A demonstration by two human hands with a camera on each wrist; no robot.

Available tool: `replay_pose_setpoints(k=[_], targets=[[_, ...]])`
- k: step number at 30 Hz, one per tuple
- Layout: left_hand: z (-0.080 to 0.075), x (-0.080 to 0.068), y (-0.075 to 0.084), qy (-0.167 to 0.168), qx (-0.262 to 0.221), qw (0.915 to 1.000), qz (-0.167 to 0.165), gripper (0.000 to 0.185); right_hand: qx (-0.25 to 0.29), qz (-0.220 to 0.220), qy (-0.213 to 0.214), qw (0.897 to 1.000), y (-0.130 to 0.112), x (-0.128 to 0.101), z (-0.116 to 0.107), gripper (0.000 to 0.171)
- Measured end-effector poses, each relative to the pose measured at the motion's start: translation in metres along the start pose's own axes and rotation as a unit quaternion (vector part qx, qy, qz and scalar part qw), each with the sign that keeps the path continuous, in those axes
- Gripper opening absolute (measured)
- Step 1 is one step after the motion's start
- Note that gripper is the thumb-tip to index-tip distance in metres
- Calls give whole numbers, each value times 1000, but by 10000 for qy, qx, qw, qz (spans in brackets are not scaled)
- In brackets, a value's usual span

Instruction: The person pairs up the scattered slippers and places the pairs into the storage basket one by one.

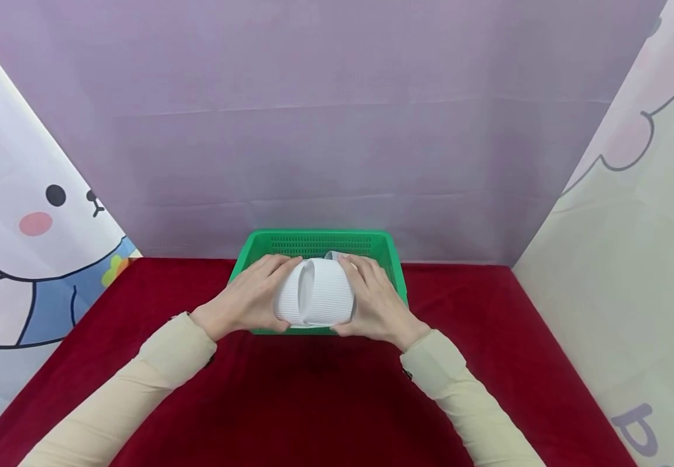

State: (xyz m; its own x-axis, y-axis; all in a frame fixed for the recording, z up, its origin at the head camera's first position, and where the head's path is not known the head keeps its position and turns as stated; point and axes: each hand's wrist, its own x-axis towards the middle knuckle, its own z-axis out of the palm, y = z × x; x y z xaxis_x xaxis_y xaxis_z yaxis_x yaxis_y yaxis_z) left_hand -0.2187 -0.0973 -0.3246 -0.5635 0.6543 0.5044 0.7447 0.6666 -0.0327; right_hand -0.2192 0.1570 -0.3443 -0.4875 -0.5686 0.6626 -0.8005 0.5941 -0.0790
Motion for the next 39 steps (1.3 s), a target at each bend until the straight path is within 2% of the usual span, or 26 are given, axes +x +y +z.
replay_pose_setpoints(k=[7, 11, 16, 22, 28, 32, 39], targets=[[2, 1, 1, -390, -47, 9992, -9, 102, 9, 42, -69, 10000, 1, -5, -3, 107], [3, 0, -1, -411, 7, 9991, 125, 101, -13, 44, -86, 10000, 3, -7, -5, 106], [3, -2, -1, -76, 193, 9994, 267, 92, 124, 231, -1, 9997, 7, -7, -7, 107], [2, -12, 6, 343, -30, 9993, 171, 67, 368, 819, -161, 9958, 11, -14, -6, 109], [-1, -26, 10, 854, -423, 9952, -233, 55, 434, 979, -148, 9941, 14, -19, -7, 109], [-1, -41, 9, 1171, -645, 9897, -519, 48, 456, 1081, -101, 9930, 16, -20, -10, 108], [-1, -67, -3, 1679, -1238, 9723, -1053, 42, 522, 1386, -132, 9889, 16, -22, -13, 108]])
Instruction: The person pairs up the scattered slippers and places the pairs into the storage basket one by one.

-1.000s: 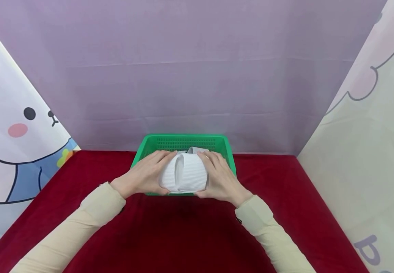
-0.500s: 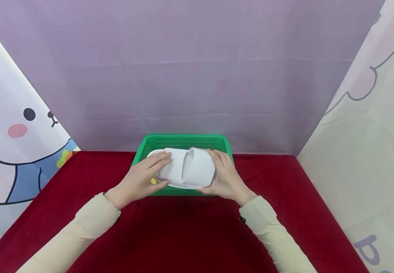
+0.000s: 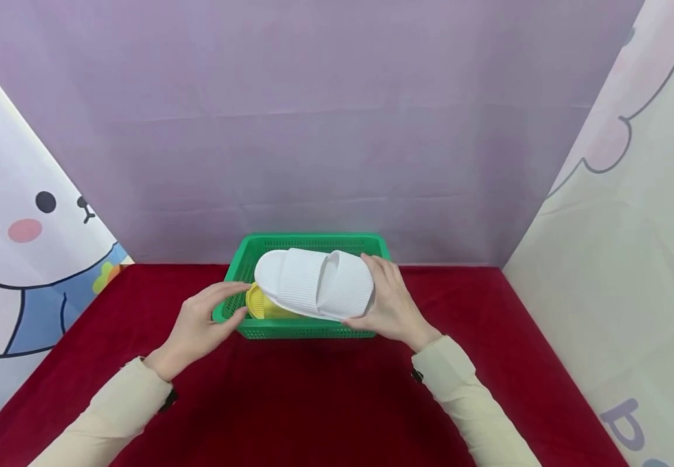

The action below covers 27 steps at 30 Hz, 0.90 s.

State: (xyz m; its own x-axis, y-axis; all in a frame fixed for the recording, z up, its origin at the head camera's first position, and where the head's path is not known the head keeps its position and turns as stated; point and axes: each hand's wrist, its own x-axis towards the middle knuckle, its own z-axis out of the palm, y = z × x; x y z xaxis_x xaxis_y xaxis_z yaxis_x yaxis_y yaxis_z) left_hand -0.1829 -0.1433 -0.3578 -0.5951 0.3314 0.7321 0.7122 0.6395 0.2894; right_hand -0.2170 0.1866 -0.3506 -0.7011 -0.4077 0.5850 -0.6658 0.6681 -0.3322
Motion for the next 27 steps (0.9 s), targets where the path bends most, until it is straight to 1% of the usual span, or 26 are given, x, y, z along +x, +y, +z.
replay_pose_setpoints(k=[2, 4, 6, 7, 9, 11, 13, 16, 19, 21, 24, 27], targets=[[-3, -4, -5, 111, -124, 9996, -247, 39, 2, 69, -54, 10000, 0, -1, 0, 108], [-6, -7, -10, 149, -299, 9979, -563, 36, -2, 106, -80, 9999, 0, -3, 0, 108], [-8, -10, -16, 128, -504, 9937, -997, 34, 1, 101, -60, 9999, 0, -4, -2, 108], [-9, -12, -20, 97, -686, 9895, -1265, 33, 7, 85, -36, 10000, 0, -4, -3, 108], [-12, -15, -28, -12, -1079, 9777, -1804, 34, 36, 4, 30, 10000, 1, -3, -5, 107], [-14, -19, -38, -149, -1425, 9626, -2298, 36, 49, -65, 79, 9999, 2, -3, -6, 106], [-16, -22, -48, -318, -1746, 9467, -2689, 42, 73, -69, 114, 9999, 3, -2, -7, 105], [-14, -27, -62, -597, -2052, 9248, -3149, 53, 109, 49, 104, 9999, 4, -3, -8, 104], [-11, -31, -72, -814, -2305, 9054, -3470, 61, 174, 222, 53, 9996, 5, -5, -10, 104], [-7, -34, -76, -941, -2405, 8960, -3611, 65, 191, 296, 17, 9994, 6, -5, -11, 104], [-1, -35, -80, -1119, -2467, 8886, -3701, 71, 228, 357, 8, 9991, 8, -6, -12, 105], [6, -37, -83, -1211, -2560, 8861, -3670, 74, 368, 500, 8, 9981, 11, -6, -12, 105]])
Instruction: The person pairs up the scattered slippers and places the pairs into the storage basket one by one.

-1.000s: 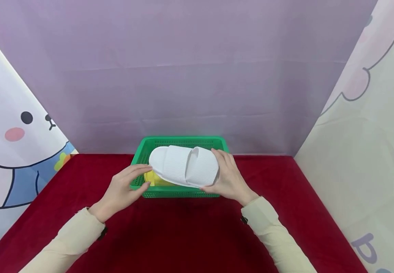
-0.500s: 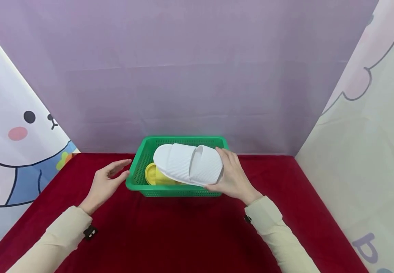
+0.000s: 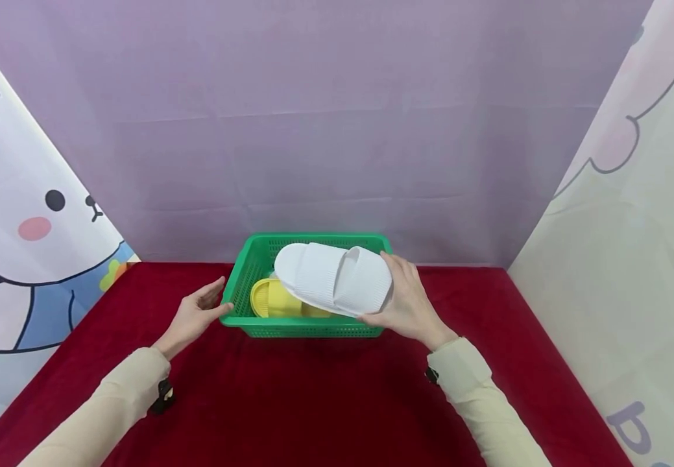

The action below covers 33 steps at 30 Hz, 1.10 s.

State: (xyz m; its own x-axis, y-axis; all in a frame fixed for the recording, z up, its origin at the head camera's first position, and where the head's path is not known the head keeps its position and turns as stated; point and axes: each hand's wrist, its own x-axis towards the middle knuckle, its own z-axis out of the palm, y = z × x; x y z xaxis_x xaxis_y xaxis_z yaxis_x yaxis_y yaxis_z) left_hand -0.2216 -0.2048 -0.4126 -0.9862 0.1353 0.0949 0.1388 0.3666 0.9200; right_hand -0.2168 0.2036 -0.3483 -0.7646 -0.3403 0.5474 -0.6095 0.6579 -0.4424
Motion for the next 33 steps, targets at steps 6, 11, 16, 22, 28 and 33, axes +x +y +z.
replay_pose_setpoints(k=[6, 11, 16, 22, 28, 33], targets=[[7, -7, 20, -67, -262, 9996, -13, 69, 191, 390, 54, 9990, 9, 6, -6, 104], [9, -2, 16, -39, -383, 9993, -29, 69, 173, 529, -12, 9984, 17, 14, -15, 104], [11, 3, -1, 66, -401, 9992, 48, 71, 57, 637, -221, 9977, 26, 28, -21, 105], [14, 3, -5, 147, -350, 9992, 81, 71, 19, 908, -508, 9946, 33, 45, -20, 107], [16, 0, -3, 268, -278, 9992, -77, 68, 103, 834, -660, 9943, 39, 59, -8, 110], [19, 1, -3, 317, -300, 9990, 36, 65, 223, 974, -656, 9928, 47, 68, 5, 110]])
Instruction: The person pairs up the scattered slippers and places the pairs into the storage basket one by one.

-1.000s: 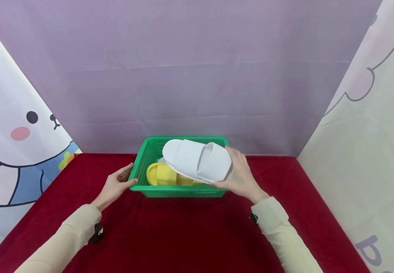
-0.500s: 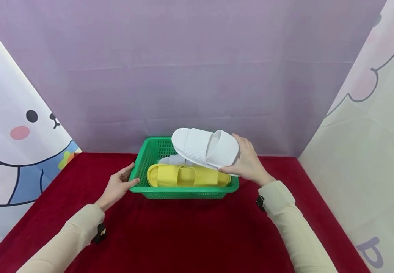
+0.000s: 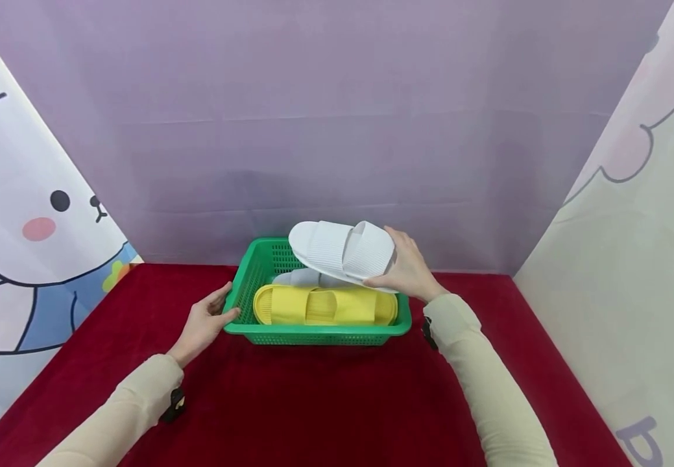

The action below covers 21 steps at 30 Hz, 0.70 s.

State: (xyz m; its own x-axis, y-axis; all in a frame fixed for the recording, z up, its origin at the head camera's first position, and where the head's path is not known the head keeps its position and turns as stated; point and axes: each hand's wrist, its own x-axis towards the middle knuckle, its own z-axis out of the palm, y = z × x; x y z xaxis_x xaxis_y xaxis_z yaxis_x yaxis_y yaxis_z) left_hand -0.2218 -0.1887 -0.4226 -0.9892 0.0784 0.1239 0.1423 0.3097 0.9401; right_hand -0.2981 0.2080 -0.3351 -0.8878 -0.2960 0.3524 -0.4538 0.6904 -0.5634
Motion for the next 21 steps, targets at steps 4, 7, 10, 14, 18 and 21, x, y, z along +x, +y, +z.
replay_pose_setpoints(k=[4, 7, 10, 14, 18, 21], targets=[[1, 1, -1, 71, 60, 10000, 14, 64, 116, 250, -36, 9996, 9, 7, 12, 111], [2, 0, -2, 88, 68, 9999, -47, 64, 183, 414, -86, 9989, 17, 9, 22, 112], [5, -1, -1, 65, -3, 9999, -92, 64, 209, 529, -142, 9983, 24, 10, 29, 113], [7, 0, 1, 13, -89, 9999, -106, 64, 213, 599, -94, 9979, 28, 12, 34, 114], [6, 3, 2, 77, -134, 9998, -111, 64, 355, 666, -93, 9971, 27, 17, 38, 115], [4, 4, 0, 142, -153, 9997, -128, 64, 636, 815, -223, 9944, 28, 20, 43, 118]])
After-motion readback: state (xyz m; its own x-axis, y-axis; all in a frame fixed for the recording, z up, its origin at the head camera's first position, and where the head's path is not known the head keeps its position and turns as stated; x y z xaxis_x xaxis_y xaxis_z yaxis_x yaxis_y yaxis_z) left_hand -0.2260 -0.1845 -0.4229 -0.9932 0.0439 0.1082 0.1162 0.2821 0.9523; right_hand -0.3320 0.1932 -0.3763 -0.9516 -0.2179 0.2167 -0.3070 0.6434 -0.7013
